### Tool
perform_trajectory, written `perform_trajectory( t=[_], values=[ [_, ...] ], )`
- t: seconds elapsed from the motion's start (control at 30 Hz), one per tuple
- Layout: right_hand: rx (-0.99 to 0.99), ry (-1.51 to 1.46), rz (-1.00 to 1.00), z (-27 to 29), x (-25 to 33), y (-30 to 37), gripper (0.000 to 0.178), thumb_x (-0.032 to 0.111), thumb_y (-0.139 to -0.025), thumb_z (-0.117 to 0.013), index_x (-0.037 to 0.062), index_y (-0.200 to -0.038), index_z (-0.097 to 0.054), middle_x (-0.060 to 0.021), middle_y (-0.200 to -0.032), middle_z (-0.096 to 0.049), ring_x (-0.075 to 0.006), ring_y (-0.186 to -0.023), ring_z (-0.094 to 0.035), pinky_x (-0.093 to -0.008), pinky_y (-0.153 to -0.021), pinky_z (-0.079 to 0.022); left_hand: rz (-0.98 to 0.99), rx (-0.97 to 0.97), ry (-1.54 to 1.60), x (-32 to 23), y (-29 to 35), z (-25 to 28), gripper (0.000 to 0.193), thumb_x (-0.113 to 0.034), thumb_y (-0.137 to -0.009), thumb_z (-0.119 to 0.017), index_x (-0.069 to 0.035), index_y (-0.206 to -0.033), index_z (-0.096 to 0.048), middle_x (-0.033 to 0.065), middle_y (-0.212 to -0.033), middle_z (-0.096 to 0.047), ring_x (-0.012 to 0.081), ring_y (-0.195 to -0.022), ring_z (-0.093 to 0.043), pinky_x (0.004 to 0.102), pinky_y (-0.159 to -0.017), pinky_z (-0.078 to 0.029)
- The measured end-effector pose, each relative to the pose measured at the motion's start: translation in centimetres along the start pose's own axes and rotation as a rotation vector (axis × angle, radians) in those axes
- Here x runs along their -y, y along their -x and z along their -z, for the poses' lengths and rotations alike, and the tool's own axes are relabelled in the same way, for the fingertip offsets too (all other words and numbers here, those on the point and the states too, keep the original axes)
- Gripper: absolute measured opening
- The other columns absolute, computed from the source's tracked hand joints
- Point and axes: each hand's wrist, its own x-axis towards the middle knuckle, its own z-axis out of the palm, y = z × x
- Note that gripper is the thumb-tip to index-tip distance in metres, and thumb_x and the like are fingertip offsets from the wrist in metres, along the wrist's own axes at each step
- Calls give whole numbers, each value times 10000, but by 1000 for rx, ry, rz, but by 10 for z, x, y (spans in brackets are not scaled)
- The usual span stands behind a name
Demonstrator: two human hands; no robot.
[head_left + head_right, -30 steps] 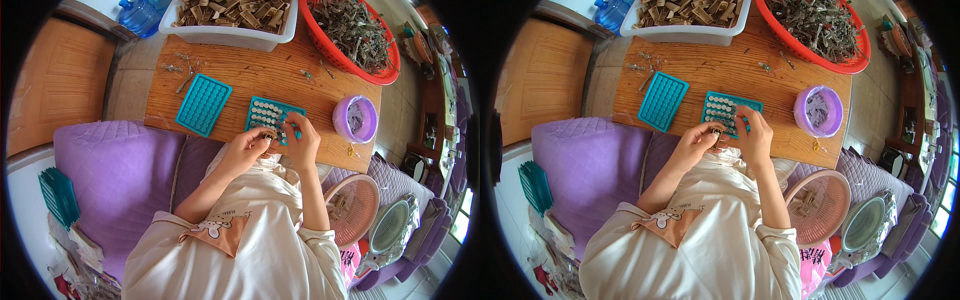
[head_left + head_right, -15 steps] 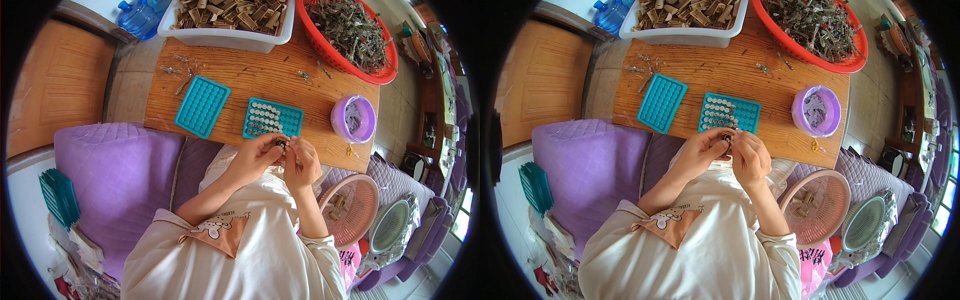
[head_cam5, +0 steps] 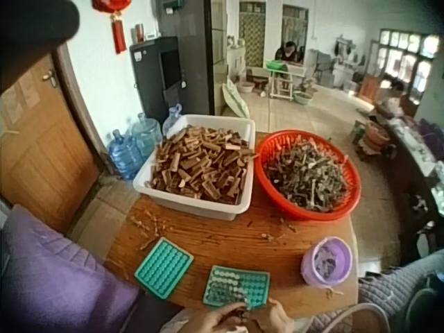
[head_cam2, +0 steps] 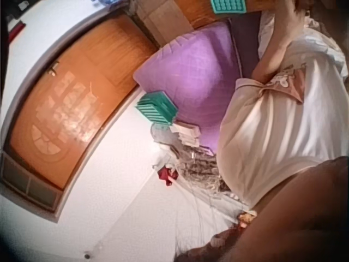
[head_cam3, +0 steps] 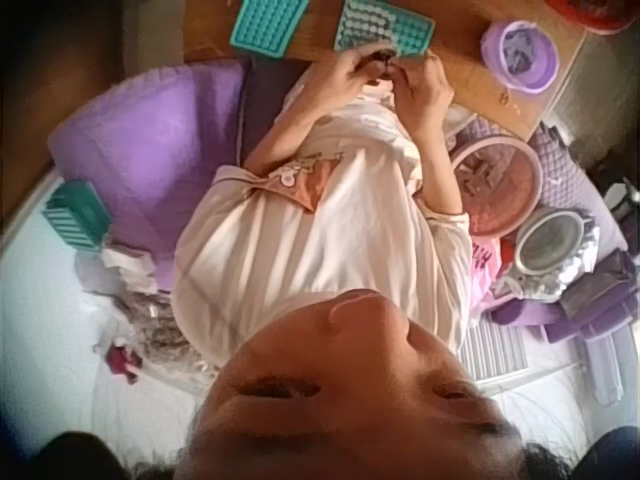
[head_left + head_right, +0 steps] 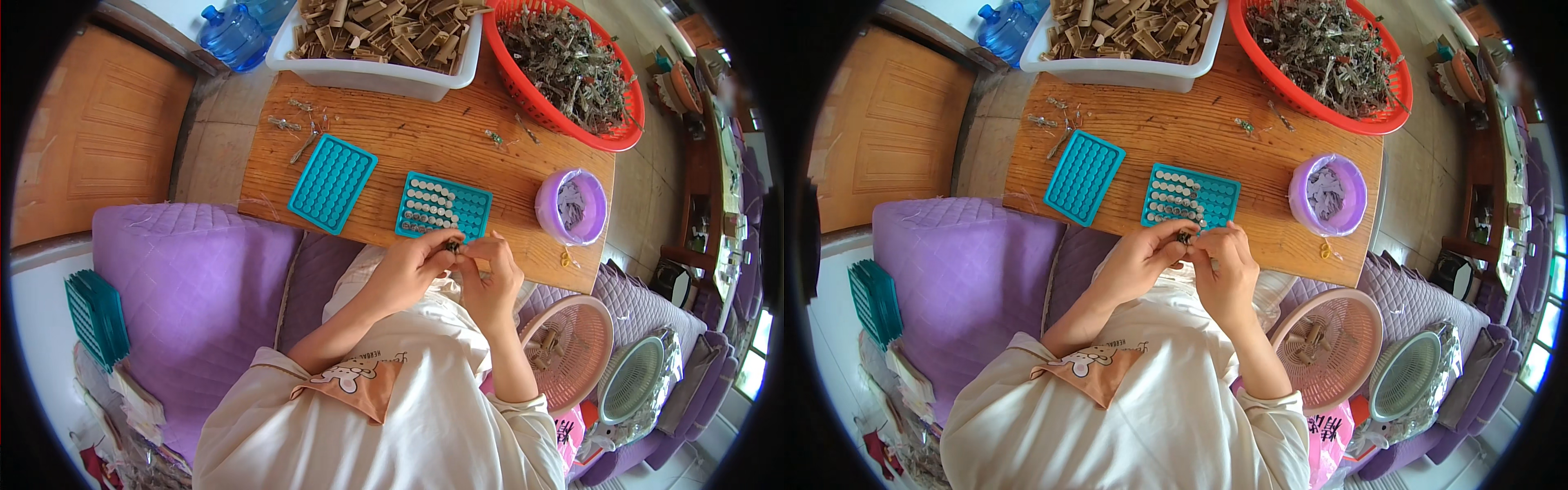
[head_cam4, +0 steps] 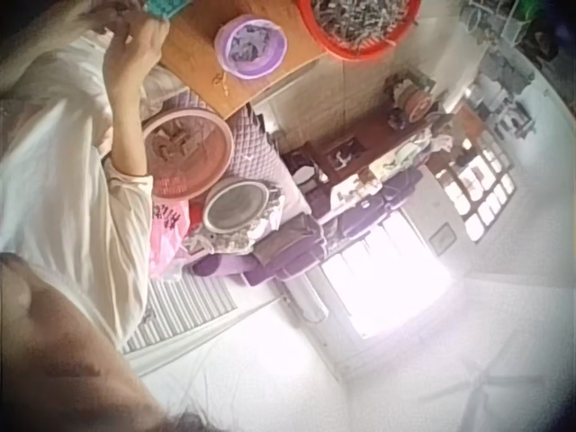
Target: The person assembles small electronic components and metal parts by hand, placing them into a plastic tray.
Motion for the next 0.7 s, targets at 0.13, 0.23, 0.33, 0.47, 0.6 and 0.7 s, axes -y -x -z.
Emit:
perform_trajectory(
  t=[0.13,0.23,0.33,0.47,0.6,0.7],
  values=[
    [433,-11,-144,33,10,-19,191,-35,-626,-593,30,-786,-510,-99,-743,-542,-271,-718,-536,-364,-723,-424,-89,112,-350,-14,9,-2,200,-96,-796,-490,-25,-983,-506,151,-700,-562,269,-609,-553,329,-531,-411],
    [639,-66,-303,53,14,-25,275,-1,-605,-612,16,-858,-504,-124,-825,-523,-276,-814,-535,-345,-737,-425,-70,210,-457,-11,14,-13,189,-128,-785,-494,-40,-951,-513,163,-711,-564,327,-634,-544,355,-548,-407],
    [813,-48,-224,62,10,-35,364,62,-608,-627,36,-951,-508,-126,-856,-523,-297,-853,-510,-366,-733,-420,-12,431,-326,-9,12,-15,207,-106,-814,-492,-41,-1011,-493,95,-763,-588,185,-661,-583,285,-611,-455],
    [744,-233,145,47,-6,-82,268,144,-655,-641,8,-876,-574,-130,-910,-545,-269,-836,-521,-350,-740,-416,85,428,342,12,4,-7,217,-99,-846,-432,-17,-1045,-459,72,-922,-550,130,-769,-564,256,-684,-481],
    [359,-58,148,-9,-15,-142,169,96,-726,-567,34,-879,-599,-125,-911,-553,-289,-870,-522,-342,-753,-419,149,239,362,9,1,6,241,-93,-848,-419,-28,-1078,-446,92,-911,-558,124,-763,-569,261,-682,-489],
    [214,109,362,-64,-29,-188,171,77,-753,-509,50,-888,-611,-131,-950,-556,-298,-884,-525,-359,-771,-422,126,164,355,-2,6,12,253,-88,-848,-421,-30,-1093,-445,110,-925,-562,134,-762,-573,262,-689,-491]
  ],
)
